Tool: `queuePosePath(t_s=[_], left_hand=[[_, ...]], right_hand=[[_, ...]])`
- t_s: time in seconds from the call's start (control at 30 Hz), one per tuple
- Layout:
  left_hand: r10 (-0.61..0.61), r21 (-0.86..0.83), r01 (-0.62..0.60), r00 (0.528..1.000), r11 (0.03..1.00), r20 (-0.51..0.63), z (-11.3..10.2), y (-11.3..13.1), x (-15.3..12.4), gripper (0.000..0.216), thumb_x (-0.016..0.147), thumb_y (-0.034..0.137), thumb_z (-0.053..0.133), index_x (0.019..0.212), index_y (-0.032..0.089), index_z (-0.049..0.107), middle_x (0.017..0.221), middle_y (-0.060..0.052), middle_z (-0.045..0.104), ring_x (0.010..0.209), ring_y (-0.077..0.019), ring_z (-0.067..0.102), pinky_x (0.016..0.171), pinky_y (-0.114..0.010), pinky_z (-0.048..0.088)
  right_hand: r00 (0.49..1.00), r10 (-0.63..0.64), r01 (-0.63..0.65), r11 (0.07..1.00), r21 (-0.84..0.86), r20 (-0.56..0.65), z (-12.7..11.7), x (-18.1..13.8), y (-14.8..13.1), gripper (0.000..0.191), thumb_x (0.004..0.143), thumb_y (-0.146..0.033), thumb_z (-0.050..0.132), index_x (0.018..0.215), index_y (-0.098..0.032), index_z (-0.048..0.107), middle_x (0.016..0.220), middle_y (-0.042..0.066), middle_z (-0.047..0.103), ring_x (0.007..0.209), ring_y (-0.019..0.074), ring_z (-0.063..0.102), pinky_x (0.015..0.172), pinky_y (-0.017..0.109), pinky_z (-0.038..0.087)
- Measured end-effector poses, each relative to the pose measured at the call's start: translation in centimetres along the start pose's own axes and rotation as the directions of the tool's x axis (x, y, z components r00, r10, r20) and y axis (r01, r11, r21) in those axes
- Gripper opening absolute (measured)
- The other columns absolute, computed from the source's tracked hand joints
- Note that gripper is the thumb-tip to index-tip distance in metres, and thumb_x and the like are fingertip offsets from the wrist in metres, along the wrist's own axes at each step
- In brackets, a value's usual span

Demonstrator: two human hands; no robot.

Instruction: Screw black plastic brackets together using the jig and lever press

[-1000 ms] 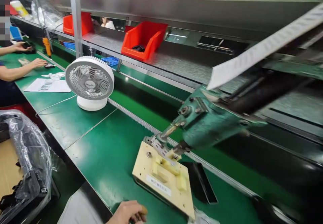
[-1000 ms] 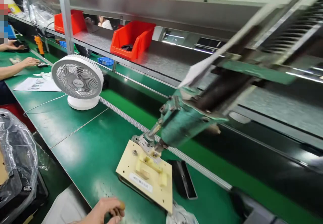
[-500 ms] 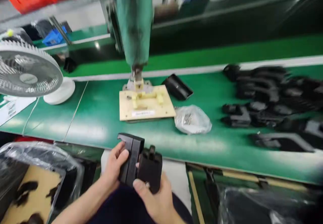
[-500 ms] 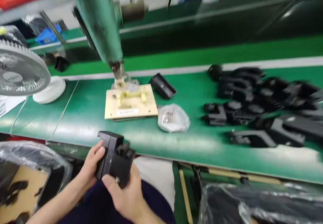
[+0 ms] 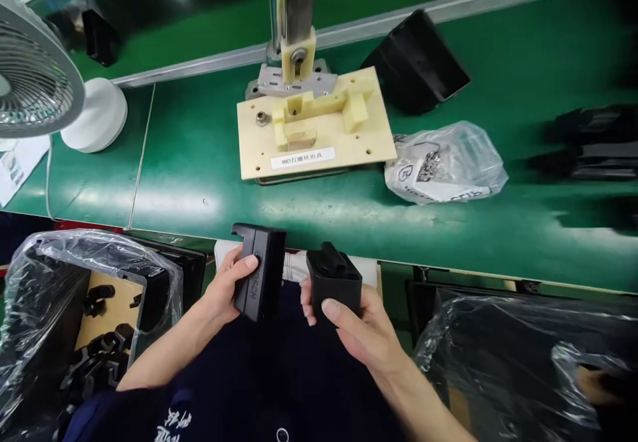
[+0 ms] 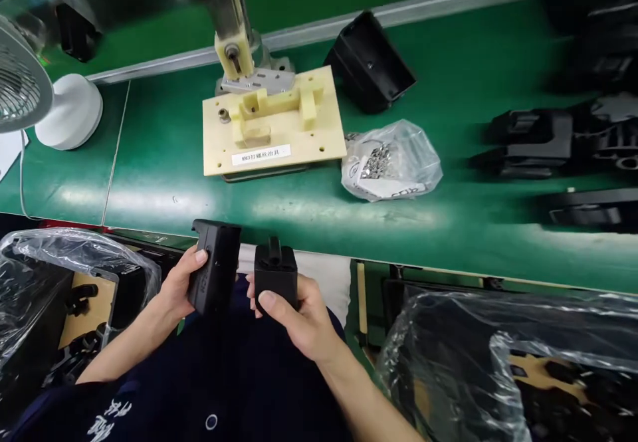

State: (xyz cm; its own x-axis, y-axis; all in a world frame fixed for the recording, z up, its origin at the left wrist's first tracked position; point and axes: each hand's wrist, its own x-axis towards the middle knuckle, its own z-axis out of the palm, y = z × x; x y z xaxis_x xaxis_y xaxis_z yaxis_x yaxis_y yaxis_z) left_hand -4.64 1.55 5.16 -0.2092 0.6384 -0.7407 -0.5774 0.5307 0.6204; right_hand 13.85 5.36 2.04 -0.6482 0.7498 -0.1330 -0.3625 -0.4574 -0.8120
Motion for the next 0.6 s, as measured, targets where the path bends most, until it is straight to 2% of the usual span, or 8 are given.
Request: queuePosePath(t_s=[0.07,0.17,0.27,0.37,0.43,0.53,0.6], left_hand=[[0.002,0.045,-0.005,0.998,0.999,0.069,-0.2,0.1,0.1,0.052,0.052,0.050,0.084,0.086,0.015,0.064,0.064,-0.002,0.063,0.051,-0.0153,0.058,0.052,-0.027,0.048],[0.056,0.142,-0.069,0.994,0.988,0.095,-0.3,0.3,-0.2,0.048,0.059,0.045,0.083,0.091,0.014,0.065,0.077,-0.005,0.069,0.064,-0.0177,0.064,0.060,-0.028,0.052],[0.080,0.201,-0.089,0.995,0.976,0.055,-0.5,0.3,-0.7,0.045,0.060,0.042,0.083,0.093,0.015,0.068,0.084,-0.006,0.070,0.073,-0.0170,0.065,0.067,-0.025,0.052],[0.012,0.222,-0.017,1.000,0.975,0.027,-0.9,0.0,-1.4,0.047,0.060,0.046,0.084,0.093,0.015,0.070,0.078,-0.004,0.070,0.072,-0.0166,0.064,0.065,-0.023,0.051],[-0.027,0.212,0.030,0.999,0.977,-0.020,-1.3,-0.4,-1.9,0.049,0.058,0.048,0.084,0.093,0.016,0.070,0.078,-0.003,0.071,0.076,-0.0176,0.065,0.067,-0.023,0.051],[-0.110,0.181,0.135,0.984,0.974,-0.143,-1.9,-1.2,-2.6,0.056,0.054,0.054,0.084,0.093,0.015,0.070,0.077,-0.004,0.071,0.078,-0.0189,0.066,0.069,-0.024,0.052],[-0.181,0.161,0.221,0.956,0.962,-0.229,-2.4,-2.0,-2.9,0.064,0.051,0.062,0.082,0.091,0.014,0.070,0.074,-0.005,0.071,0.075,-0.0203,0.066,0.067,-0.026,0.052]], right_hand=[[1.000,-0.003,0.007,0.976,-0.220,0.017,-0.3,0.2,-0.6,0.019,0.085,-0.035,0.064,0.087,-0.017,0.067,0.072,0.003,0.060,0.061,0.0141,0.055,0.055,0.026,0.045],[0.998,-0.059,0.068,0.855,-0.514,0.034,-0.4,0.7,-1.7,0.024,0.083,-0.032,0.064,0.068,-0.015,0.058,0.061,-0.001,0.050,0.054,0.0105,0.045,0.052,0.023,0.038],[0.995,-0.075,0.102,0.750,-0.654,0.069,-0.3,1.1,-2.2,0.033,0.085,-0.032,0.061,0.059,-0.016,0.046,0.057,-0.003,0.045,0.052,0.0093,0.041,0.051,0.022,0.037],[0.983,-0.029,0.160,0.613,-0.774,0.180,-0.1,1.4,-1.7,0.029,0.087,-0.029,0.057,0.062,-0.015,0.052,0.059,0.000,0.053,0.056,0.0115,0.050,0.057,0.024,0.041],[0.968,0.006,0.214,0.498,-0.840,0.250,0.0,1.6,-0.9,0.026,0.088,-0.027,0.057,0.066,-0.013,0.058,0.064,0.002,0.060,0.058,0.0125,0.054,0.058,0.024,0.042],[0.932,0.065,0.332,0.232,-0.914,0.356,0.5,2.1,0.2,0.023,0.087,-0.026,0.058,0.070,-0.012,0.064,0.070,0.006,0.064,0.060,0.0147,0.057,0.056,0.026,0.041],[0.888,0.171,0.421,0.077,-0.904,0.428,0.9,2.4,0.7,0.020,0.086,-0.025,0.058,0.074,-0.012,0.067,0.072,0.007,0.065,0.060,0.0168,0.058,0.054,0.027,0.039]])
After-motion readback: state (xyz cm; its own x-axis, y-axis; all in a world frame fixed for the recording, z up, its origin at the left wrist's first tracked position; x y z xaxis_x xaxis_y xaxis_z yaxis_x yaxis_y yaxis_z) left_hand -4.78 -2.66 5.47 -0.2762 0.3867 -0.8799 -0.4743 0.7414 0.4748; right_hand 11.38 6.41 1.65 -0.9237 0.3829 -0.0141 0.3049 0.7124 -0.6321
